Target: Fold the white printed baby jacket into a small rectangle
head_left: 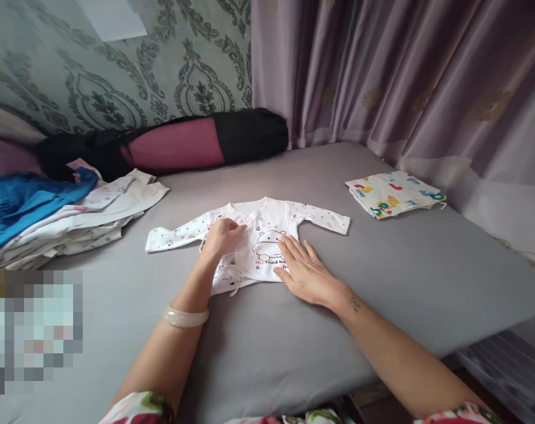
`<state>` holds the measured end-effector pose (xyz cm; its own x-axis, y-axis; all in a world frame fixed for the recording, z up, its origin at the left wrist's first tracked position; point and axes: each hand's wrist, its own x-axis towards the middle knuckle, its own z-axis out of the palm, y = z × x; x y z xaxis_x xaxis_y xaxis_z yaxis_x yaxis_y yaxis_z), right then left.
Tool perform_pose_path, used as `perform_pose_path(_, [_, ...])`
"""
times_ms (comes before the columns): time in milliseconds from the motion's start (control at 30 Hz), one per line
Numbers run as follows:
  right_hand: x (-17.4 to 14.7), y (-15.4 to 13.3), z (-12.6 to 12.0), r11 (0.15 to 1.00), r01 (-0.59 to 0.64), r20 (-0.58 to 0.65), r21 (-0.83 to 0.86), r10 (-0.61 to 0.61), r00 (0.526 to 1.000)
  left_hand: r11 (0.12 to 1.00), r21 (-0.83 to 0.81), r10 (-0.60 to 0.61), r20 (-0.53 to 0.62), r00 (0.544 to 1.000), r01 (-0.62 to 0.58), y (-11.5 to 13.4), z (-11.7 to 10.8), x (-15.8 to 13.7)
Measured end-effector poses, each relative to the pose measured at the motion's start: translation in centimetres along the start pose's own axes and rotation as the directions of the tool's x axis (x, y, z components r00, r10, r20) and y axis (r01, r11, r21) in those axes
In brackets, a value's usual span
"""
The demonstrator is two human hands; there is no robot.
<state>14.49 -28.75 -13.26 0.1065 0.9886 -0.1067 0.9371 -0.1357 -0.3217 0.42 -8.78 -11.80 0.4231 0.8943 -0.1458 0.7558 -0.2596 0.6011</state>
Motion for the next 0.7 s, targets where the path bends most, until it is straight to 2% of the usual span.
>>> perform_pose_path(133, [-0.2,-0.2,-0.1,0.999,-0.009,-0.001,-0.053,0.009,1.0,0.997,0.075,0.002,-0.052,0.999,0.002,-0.2,0.8,0.1])
perform_pose_path(267, [-0.3,-0.4,0.1,0.996,-0.029,-0.005,-0.087,0.029,1.0,0.991,0.1,0.098,-0.119,0.988,-0.086,-0.9,1.4,0.4])
perform_pose_path(333, [-0.3,-0.4,0.2,0.994,-0.034,-0.013,-0.099,0.033,0.999,0.991,0.081,0.116,-0.116,0.986,-0.107,-1.0,1.6,0.5])
perform_pose_path(500, [-0.3,-0.3,0.3,0.994,-0.026,-0.027,-0.109,0.023,0.999,0.996,0.066,0.068,-0.097,0.993,-0.061,-0.8,1.6,0.5])
perform_pose_path(633, [-0.3,-0.4,0.2,0.993,-0.03,-0.026,-0.112,0.027,0.999,0.997,-0.006,0.078,-0.057,0.995,-0.078,-0.7,1.5,0.4])
perform_pose_path(700, [-0.3,-0.5,0.1,0.993,-0.04,-0.016,-0.113,0.039,0.999,0.998,-0.039,0.055,-0.079,0.995,-0.058,-0.7,1.5,0.4])
